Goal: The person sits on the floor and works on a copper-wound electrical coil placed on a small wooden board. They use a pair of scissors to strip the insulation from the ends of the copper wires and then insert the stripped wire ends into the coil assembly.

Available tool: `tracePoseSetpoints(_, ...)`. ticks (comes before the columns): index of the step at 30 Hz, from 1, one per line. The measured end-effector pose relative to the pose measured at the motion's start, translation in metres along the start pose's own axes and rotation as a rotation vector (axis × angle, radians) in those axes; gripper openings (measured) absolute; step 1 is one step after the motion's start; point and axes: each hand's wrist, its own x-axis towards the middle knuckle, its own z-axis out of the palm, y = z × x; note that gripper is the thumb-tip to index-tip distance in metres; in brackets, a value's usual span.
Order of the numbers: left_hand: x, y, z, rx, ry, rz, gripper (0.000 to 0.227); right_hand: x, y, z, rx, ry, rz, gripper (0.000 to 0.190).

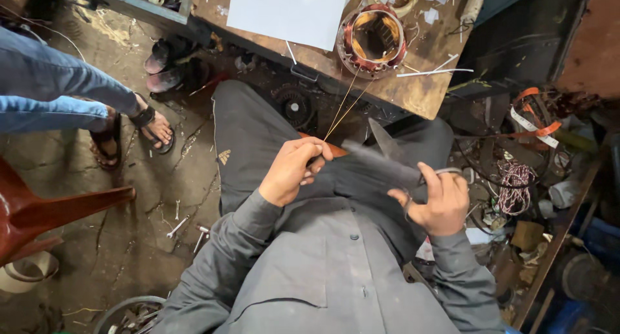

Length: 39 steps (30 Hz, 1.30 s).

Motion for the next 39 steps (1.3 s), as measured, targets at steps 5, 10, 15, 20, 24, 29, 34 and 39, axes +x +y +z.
tracePoseSetpoints(5,-0.004,-0.001,0.005,0.003,0.009,-0.002,0.025,-0.011,0.009,-0.001,-0.248,-0.13,-0.129,0.054)
tracePoseSetpoints(10,-0.004,-0.002,0.002,0.001,0.035,0.009,0.027,-0.004,-0.001,0.018,-0.27,-0.025,-0.243,0.05)
tracePoseSetpoints(15,-0.01,-0.002,0.005,0.049,0.053,0.073,0.03,0.018,-0.007,0.015,-0.261,0.071,-0.336,0.044)
tracePoseSetpoints(20,-0.011,0.0,0.008,0.064,0.081,0.042,0.03,0.025,-0.01,0.014,-0.204,0.03,-0.331,0.044)
tracePoseSetpoints(24,-0.005,-0.01,0.003,0.036,0.064,0.074,0.03,0.02,-0.007,0.016,-0.146,-0.034,-0.333,0.049)
tracePoseSetpoints(29,-0.001,-0.012,-0.001,0.011,0.06,0.112,0.026,0.029,-0.002,0.013,-0.182,0.075,-0.146,0.039)
tracePoseSetpoints(34,-0.001,-0.005,0.003,-0.04,0.088,0.18,0.026,0.043,-0.005,0.024,0.309,0.188,0.774,0.067)
tracePoseSetpoints(39,0.003,0.001,0.005,-0.107,0.126,0.218,0.025,0.056,0.018,0.056,0.321,0.044,1.005,0.066)
